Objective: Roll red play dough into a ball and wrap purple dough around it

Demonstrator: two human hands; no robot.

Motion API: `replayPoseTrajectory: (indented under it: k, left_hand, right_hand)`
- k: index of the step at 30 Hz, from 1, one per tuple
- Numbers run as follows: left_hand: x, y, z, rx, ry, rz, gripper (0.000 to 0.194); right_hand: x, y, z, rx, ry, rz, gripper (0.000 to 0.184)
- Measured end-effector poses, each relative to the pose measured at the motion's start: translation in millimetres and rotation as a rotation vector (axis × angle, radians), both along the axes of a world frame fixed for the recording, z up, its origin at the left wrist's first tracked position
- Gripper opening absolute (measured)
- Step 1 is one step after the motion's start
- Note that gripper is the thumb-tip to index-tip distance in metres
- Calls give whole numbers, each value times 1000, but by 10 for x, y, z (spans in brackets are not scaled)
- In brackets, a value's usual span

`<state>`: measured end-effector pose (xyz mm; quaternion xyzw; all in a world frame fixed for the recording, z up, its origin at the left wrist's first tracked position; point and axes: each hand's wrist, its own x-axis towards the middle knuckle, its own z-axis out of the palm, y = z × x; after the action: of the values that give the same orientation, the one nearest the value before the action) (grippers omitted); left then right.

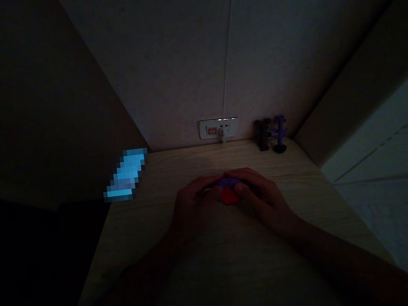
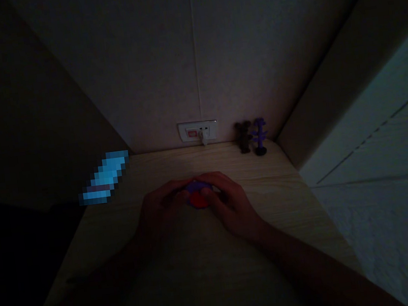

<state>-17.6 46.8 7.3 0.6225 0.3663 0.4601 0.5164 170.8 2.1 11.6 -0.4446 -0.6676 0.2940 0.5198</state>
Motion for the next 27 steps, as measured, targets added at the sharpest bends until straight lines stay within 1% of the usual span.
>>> replayPoseTrajectory:
  k: [3,5,6,11,14,18,20,22,24,27]
  left_hand:
    - [4,4,-14,-24,19,43,20]
    - [8,5,-22,-35,27,69,19]
    - [11,4,-23,-43,26,67,20]
    - [18,8,-7,-63,-9,-5,28]
    - [13,15,-7,-96,-9,35,27]
    - [0,19,-19,-151,-15,103,27]
    - [-5,16,-20,-135,1,109,24]
    - [-7,11,-17,-86,14,100,20]
    - [-5,4,-14,-46,9,71,24]
    - [-1,-3,-9,-42,1,58,34]
  right_hand:
    - [26,18,7,65,-98,80,36]
    - [41,26,4,89,-149,125,37]
    - [45,28,1,88,-153,122,36]
    - [42,30,-6,12,-82,22,33]
    - [51,31,-3,16,-146,53,36]
    - [76,30,13,108,-263,88,40]
    - [84,31,22,160,-280,102,41]
    - [86,36,24,166,-272,114,41]
    - [84,45,18,131,-232,88,40]
    - [79,58,-14,63,-149,6,38]
